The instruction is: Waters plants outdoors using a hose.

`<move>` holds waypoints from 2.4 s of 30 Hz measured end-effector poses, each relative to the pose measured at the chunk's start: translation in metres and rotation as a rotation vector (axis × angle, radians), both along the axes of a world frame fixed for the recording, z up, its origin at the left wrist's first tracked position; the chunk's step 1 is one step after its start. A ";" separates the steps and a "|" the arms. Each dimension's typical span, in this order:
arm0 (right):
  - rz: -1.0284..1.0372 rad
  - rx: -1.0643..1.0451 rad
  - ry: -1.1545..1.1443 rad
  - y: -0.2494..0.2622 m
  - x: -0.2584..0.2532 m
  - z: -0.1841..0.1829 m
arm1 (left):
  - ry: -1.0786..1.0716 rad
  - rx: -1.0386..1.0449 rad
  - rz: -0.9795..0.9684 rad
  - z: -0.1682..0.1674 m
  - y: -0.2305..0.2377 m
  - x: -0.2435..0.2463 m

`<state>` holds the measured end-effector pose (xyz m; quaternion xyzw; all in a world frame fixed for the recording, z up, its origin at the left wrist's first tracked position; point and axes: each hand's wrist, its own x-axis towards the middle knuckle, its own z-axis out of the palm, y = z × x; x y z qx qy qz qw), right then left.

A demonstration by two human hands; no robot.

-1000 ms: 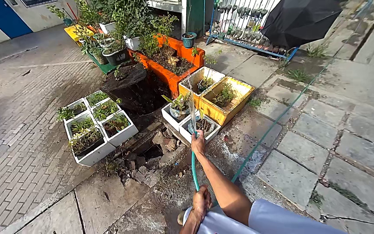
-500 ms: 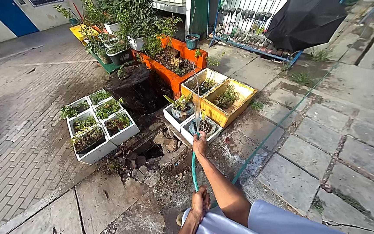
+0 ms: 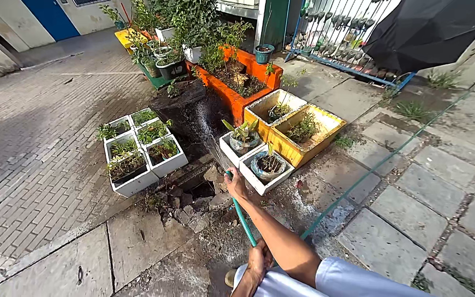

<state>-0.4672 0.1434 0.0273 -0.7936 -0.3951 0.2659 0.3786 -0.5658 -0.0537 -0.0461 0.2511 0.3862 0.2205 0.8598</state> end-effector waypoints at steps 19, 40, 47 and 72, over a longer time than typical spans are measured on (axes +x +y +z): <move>0.087 0.052 -0.064 0.005 -0.036 0.002 | -0.010 -0.025 0.070 0.003 -0.001 -0.013; 0.060 0.241 -0.105 -0.004 -0.046 0.021 | -0.016 -0.023 0.082 0.003 0.001 -0.014; 0.063 0.226 -0.102 -0.003 -0.047 0.018 | -0.012 -0.023 0.087 0.003 0.000 -0.015; -0.003 0.294 -0.101 -0.001 -0.043 0.012 | -0.021 -0.025 0.073 0.003 0.001 -0.016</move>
